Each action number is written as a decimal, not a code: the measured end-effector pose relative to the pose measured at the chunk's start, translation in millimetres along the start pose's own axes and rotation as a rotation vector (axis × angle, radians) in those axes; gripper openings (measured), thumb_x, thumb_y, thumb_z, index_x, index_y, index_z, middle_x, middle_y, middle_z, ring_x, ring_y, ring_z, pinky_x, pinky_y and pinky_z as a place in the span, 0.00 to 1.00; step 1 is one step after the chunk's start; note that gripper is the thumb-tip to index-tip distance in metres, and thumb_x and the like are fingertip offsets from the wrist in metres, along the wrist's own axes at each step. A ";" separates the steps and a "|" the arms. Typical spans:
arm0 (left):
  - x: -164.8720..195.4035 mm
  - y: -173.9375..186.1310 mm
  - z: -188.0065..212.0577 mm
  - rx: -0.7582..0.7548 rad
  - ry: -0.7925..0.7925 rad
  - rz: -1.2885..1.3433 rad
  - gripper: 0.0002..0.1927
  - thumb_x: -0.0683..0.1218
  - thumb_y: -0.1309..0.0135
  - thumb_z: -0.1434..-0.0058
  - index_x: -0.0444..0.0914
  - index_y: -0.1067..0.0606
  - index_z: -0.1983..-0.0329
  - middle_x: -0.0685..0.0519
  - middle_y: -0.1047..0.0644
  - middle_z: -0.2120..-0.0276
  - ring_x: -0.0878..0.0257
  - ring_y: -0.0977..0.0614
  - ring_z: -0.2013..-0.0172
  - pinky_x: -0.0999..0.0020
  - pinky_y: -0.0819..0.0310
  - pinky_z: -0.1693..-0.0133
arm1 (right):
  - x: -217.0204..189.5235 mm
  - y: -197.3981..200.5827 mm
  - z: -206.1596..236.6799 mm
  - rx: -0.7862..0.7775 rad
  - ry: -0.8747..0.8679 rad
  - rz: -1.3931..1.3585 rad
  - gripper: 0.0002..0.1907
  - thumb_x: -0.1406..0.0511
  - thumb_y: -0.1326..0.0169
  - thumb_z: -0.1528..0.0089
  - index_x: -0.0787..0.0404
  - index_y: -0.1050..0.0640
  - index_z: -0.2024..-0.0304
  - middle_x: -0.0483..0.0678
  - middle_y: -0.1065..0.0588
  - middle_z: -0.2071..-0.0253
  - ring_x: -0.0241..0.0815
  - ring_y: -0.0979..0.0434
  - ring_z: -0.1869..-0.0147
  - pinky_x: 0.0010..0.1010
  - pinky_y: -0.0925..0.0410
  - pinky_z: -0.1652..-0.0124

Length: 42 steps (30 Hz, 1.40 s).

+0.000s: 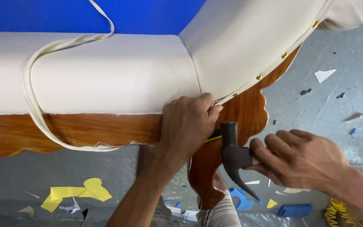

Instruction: The person attaches gold decorative tacks along the edge of a white upholstered sofa frame, pressing each tack into the fabric and hammering it in with a claw hammer. They work progressively along the curved wooden frame, positioning the trim and nails by hand between hammer strikes.

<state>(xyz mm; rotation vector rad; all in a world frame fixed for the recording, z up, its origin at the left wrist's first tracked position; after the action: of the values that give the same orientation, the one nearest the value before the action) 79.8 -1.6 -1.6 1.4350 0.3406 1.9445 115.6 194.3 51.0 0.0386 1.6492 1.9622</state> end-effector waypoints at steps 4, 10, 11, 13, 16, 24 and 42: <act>1.5 2.4 -0.1 -0.008 -0.042 -0.002 0.14 0.50 0.39 0.38 0.38 0.25 0.75 0.47 0.24 0.86 0.52 0.19 0.83 0.54 0.25 0.74 | 14.8 -23.8 1.5 -0.359 -0.245 0.058 0.23 0.46 0.55 0.36 0.56 0.24 0.57 0.45 0.27 0.78 0.39 0.27 0.81 0.31 0.29 0.87; -0.2 3.3 0.1 -0.006 -0.007 0.006 0.14 0.50 0.39 0.38 0.37 0.24 0.73 0.46 0.23 0.84 0.49 0.18 0.80 0.53 0.25 0.73 | 0.8 -12.1 -6.2 -0.179 -0.100 0.055 0.22 0.47 0.54 0.38 0.56 0.23 0.57 0.45 0.25 0.78 0.42 0.23 0.79 0.35 0.25 0.80; 0.3 3.9 0.0 0.002 -0.018 0.002 0.13 0.50 0.39 0.38 0.37 0.24 0.73 0.45 0.22 0.83 0.48 0.18 0.79 0.52 0.25 0.73 | 7.8 -20.6 -4.2 -0.339 -0.191 0.075 0.23 0.46 0.55 0.37 0.55 0.23 0.56 0.45 0.25 0.77 0.40 0.22 0.78 0.33 0.26 0.81; 0.3 4.4 -0.1 0.001 -0.032 -0.011 0.13 0.50 0.39 0.39 0.37 0.24 0.73 0.45 0.22 0.83 0.47 0.18 0.79 0.51 0.25 0.72 | 13.7 -22.7 -3.4 -0.404 -0.279 0.073 0.25 0.45 0.54 0.38 0.56 0.22 0.56 0.45 0.24 0.76 0.40 0.22 0.78 0.32 0.26 0.82; -0.6 4.7 0.7 -0.004 -0.029 -0.005 0.13 0.50 0.39 0.39 0.37 0.24 0.73 0.44 0.23 0.83 0.47 0.18 0.79 0.51 0.25 0.72 | 7.9 -6.5 -9.3 -0.164 -0.202 -0.004 0.25 0.45 0.51 0.40 0.57 0.20 0.59 0.46 0.24 0.80 0.42 0.21 0.80 0.35 0.26 0.82; 0.2 7.0 1.5 0.048 -0.067 -0.013 0.12 0.49 0.39 0.39 0.37 0.25 0.74 0.43 0.23 0.83 0.44 0.19 0.78 0.50 0.26 0.72 | 17.9 -1.9 -8.2 -0.073 -0.137 0.012 0.24 0.46 0.50 0.41 0.58 0.20 0.59 0.48 0.24 0.78 0.42 0.23 0.83 0.35 0.27 0.83; -3.3 -0.1 0.5 -0.035 -0.094 -0.001 0.12 0.50 0.41 0.36 0.38 0.24 0.72 0.49 0.24 0.86 0.54 0.20 0.84 0.56 0.26 0.75 | 14.2 -11.2 3.9 -0.245 -0.173 0.032 0.28 0.46 0.50 0.40 0.60 0.21 0.53 0.46 0.23 0.75 0.44 0.20 0.78 0.35 0.26 0.81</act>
<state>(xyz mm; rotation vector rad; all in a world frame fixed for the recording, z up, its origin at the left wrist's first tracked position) 80.8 -3.7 -3.9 1.4974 0.2635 1.8658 109.6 204.9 36.9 0.1378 1.2985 2.1083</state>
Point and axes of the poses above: each hand's wrist, its own z-axis away from the middle knuckle, its own y-axis out of the back of the hand, x = y × z, the point moved 6 cm from there along -z, towards the middle knuckle
